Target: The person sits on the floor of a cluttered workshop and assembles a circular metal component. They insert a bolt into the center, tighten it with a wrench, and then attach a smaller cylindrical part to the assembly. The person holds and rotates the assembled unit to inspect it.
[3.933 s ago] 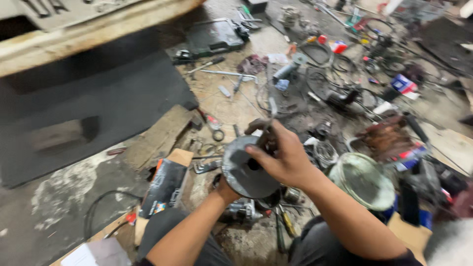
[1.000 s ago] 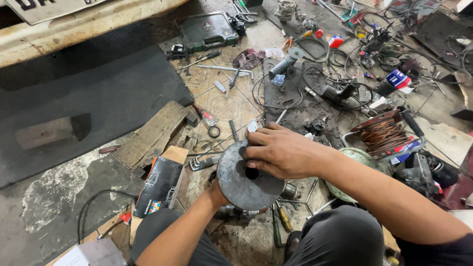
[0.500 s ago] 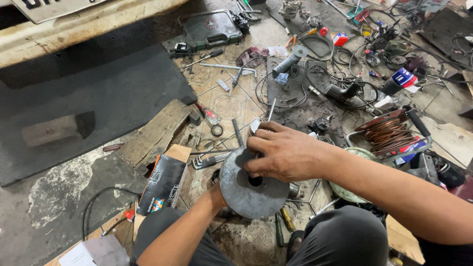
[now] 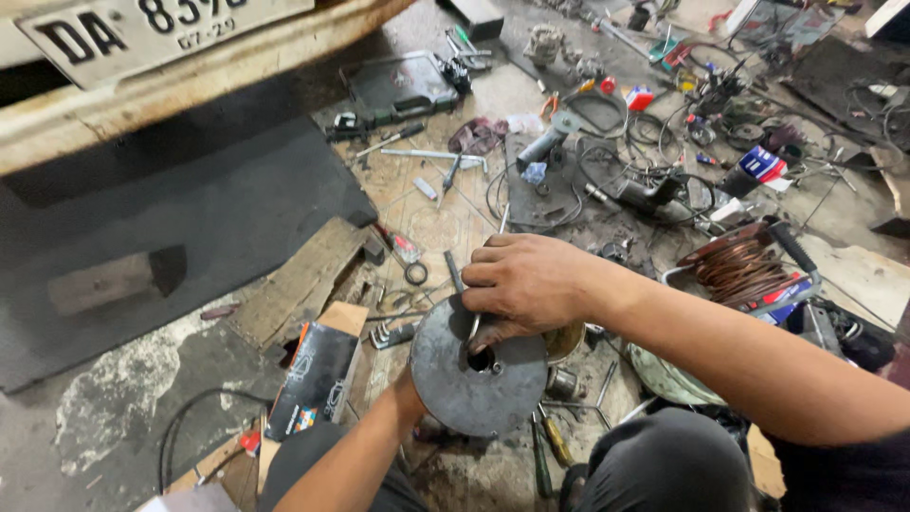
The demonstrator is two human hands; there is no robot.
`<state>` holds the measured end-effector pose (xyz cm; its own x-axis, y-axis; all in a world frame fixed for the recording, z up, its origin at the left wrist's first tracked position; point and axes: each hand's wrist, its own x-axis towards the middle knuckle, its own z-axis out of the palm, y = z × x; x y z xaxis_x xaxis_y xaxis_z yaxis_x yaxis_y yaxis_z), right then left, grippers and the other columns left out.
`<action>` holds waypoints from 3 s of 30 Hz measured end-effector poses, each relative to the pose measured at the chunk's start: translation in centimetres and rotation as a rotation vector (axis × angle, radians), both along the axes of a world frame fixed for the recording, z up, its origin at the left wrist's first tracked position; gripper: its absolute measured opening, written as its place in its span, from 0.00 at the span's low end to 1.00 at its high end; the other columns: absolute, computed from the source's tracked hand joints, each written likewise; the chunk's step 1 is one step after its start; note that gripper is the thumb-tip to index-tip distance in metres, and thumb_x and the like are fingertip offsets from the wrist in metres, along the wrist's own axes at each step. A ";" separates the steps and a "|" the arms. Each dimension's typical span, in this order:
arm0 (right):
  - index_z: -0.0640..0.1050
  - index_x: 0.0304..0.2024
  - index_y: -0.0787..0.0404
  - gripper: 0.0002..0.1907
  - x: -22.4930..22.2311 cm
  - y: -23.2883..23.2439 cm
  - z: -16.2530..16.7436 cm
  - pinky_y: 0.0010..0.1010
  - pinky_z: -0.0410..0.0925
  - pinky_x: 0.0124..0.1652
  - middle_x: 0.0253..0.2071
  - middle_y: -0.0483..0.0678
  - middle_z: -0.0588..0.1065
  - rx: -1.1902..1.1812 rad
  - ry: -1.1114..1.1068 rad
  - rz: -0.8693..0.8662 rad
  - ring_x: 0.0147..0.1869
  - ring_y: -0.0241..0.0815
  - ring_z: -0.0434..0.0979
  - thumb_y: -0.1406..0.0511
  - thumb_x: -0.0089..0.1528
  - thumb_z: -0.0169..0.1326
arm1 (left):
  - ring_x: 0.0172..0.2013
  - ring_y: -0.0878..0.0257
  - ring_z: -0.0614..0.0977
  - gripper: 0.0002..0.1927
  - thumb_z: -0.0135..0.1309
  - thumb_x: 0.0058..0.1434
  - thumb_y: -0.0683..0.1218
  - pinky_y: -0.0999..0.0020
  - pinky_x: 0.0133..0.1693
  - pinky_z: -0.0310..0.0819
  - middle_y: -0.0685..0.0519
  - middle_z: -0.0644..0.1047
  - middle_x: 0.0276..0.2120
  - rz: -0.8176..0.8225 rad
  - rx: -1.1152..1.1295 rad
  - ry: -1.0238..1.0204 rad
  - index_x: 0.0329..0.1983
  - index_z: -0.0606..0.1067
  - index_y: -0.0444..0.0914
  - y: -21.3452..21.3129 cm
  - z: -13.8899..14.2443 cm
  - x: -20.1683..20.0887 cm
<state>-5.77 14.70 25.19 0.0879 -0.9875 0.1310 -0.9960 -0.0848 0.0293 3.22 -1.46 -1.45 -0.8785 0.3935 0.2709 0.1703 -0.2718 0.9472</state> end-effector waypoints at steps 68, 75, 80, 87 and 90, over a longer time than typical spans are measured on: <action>0.73 0.32 0.56 0.19 -0.5 1.8 -3.1 0.43 0.67 0.42 0.32 0.46 0.73 -0.015 0.018 -0.121 0.41 0.50 0.75 0.49 0.58 0.59 | 0.61 0.55 0.71 0.32 0.61 0.60 0.48 0.60 0.64 0.62 0.49 0.73 0.60 0.534 -0.543 0.360 0.66 0.65 0.39 -0.6 -2.7 -1.4; 0.73 0.34 0.56 0.18 0.7 2.2 -4.1 0.46 0.66 0.45 0.35 0.47 0.71 -0.084 0.036 -0.234 0.45 0.52 0.73 0.51 0.56 0.59 | 0.60 0.55 0.72 0.29 0.57 0.66 0.49 0.59 0.65 0.65 0.48 0.73 0.60 0.277 0.119 -0.021 0.67 0.65 0.38 -0.4 -3.0 -1.8; 0.75 0.36 0.58 0.18 0.9 1.7 -2.9 0.45 0.65 0.47 0.37 0.49 0.69 -0.181 -0.024 -0.178 0.45 0.51 0.71 0.51 0.61 0.60 | 0.63 0.56 0.71 0.31 0.57 0.66 0.50 0.58 0.67 0.63 0.50 0.71 0.62 0.306 -0.054 0.028 0.69 0.62 0.39 -0.6 -2.5 -2.1; 0.75 0.27 0.57 0.20 0.9 1.5 -3.8 0.41 0.60 0.37 0.29 0.46 0.68 -0.323 -0.262 -0.102 0.35 0.47 0.70 0.51 0.56 0.67 | 0.66 0.57 0.69 0.34 0.57 0.65 0.51 0.57 0.69 0.59 0.52 0.69 0.66 0.173 0.010 -0.051 0.72 0.59 0.41 -0.8 -2.2 -1.3; 0.69 0.20 0.57 0.23 0.9 1.5 -5.2 0.41 0.59 0.36 0.25 0.46 0.64 -0.414 -0.264 -0.118 0.32 0.47 0.67 0.54 0.54 0.69 | 0.68 0.58 0.68 0.36 0.57 0.65 0.52 0.56 0.70 0.58 0.52 0.68 0.68 0.120 0.288 -0.128 0.73 0.58 0.42 -0.1 -0.8 -1.6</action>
